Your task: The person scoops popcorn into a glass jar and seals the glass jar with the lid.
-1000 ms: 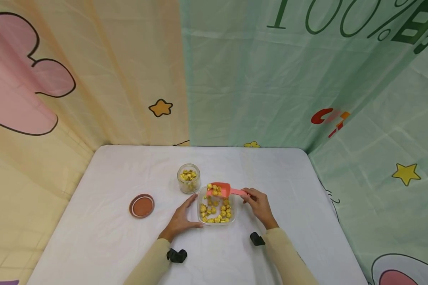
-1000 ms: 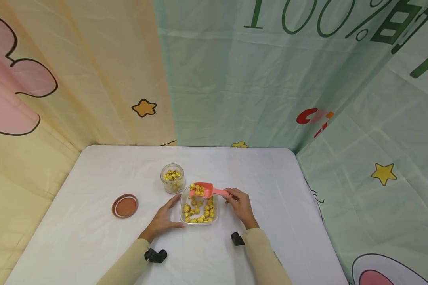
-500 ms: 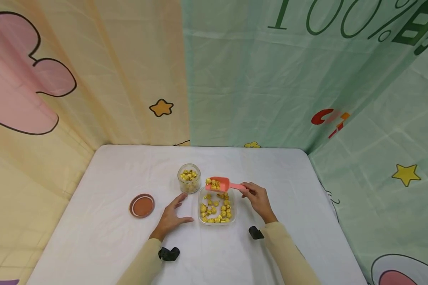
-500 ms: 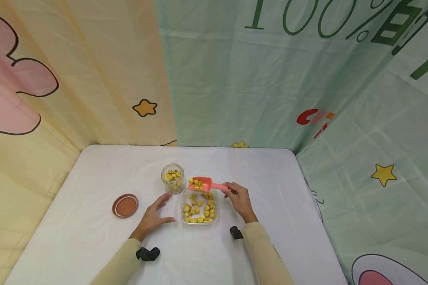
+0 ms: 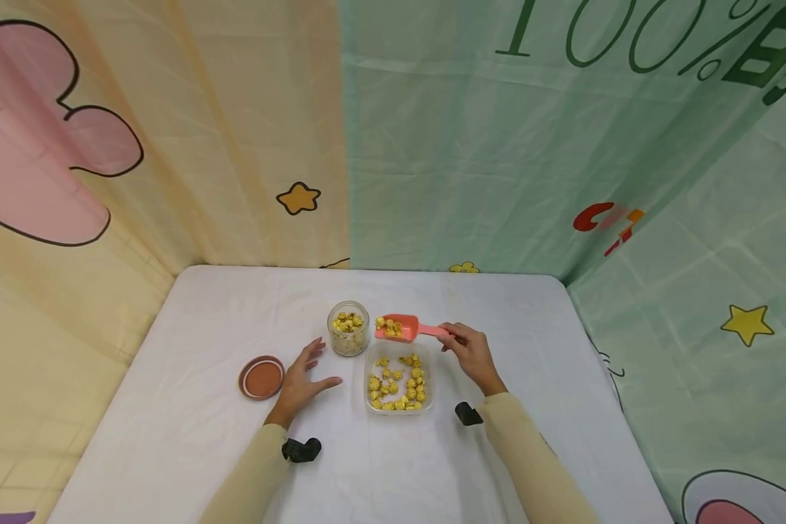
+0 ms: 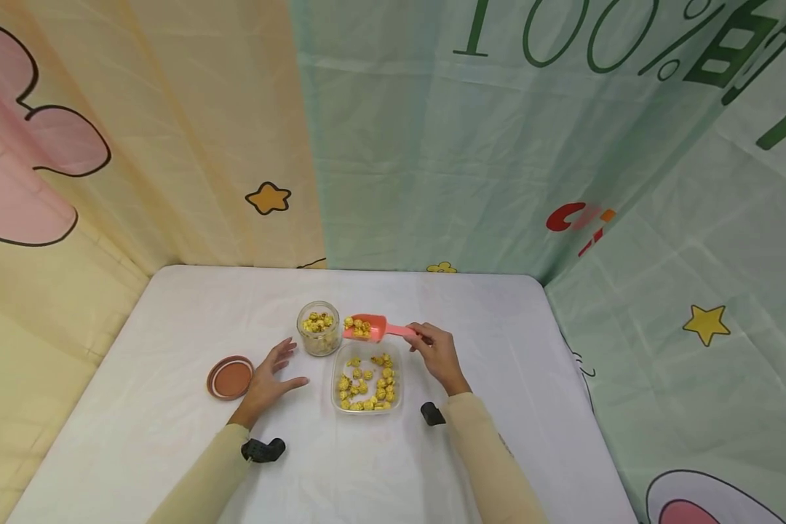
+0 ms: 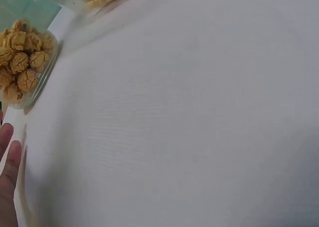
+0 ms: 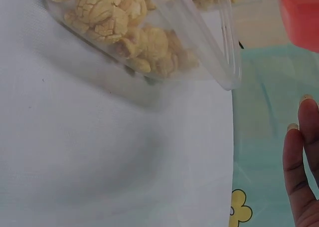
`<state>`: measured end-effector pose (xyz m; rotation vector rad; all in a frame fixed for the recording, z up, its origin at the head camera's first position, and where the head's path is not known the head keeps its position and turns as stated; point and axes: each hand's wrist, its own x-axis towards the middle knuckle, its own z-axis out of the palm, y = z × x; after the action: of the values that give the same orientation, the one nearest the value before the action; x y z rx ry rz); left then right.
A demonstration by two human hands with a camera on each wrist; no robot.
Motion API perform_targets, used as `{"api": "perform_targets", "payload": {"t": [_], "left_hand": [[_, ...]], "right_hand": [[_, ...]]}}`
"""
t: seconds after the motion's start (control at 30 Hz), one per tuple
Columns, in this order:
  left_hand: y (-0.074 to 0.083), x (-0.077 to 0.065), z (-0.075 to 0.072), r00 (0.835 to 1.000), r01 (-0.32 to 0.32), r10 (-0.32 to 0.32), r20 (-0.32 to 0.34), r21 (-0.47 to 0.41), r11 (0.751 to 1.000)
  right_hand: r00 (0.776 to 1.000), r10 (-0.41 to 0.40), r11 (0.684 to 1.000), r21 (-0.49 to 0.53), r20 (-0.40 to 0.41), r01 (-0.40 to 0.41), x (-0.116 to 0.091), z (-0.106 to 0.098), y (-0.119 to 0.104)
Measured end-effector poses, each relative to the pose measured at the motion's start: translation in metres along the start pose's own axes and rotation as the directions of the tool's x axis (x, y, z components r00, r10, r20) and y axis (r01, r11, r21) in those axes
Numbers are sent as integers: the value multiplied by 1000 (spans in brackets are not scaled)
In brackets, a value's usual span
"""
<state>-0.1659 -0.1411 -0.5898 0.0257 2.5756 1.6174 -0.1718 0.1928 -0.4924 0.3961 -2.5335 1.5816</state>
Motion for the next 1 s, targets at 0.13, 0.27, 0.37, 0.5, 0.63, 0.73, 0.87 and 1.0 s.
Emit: {"api": "perform_targets", "payload": {"t": [0.13, 0.27, 0.37, 0.5, 0.63, 0.73, 0.87, 1.0], "left_hand": [[5, 8, -5, 1000, 21, -21, -3, -27, 999], [13, 16, -7, 1000, 17, -16, 10, -54, 998], [19, 22, -8, 1000, 11, -10, 14, -68, 998], [28, 29, -7, 1000, -15, 15, 8, -72, 997], [34, 37, -5, 1000, -26, 27, 12, -51, 998], [36, 42, -4, 1000, -6, 7, 17, -44, 999], [39, 46, -3, 1000, 0, 1, 26, -44, 999], [39, 48, -3, 999, 2, -1, 32, -43, 999]], "right_hand": [[1000, -5, 1000, 7, -2, 5, 4, 1, -2], [1000, -2, 1000, 14, -9, 2, 8, 2, -3], [1000, 4, 1000, 10, -8, -4, 11, 6, -4], [1000, 25, 1000, -5, -3, -25, 16, 10, -7], [999, 33, 999, -7, -6, -33, 23, 14, 0], [1000, 28, 1000, 8, -5, -28, 30, 18, 15], [1000, 15, 1000, 12, 2, -15, 39, 23, 28], [1000, -12, 1000, 11, 15, 12, 44, 26, 27]]}}
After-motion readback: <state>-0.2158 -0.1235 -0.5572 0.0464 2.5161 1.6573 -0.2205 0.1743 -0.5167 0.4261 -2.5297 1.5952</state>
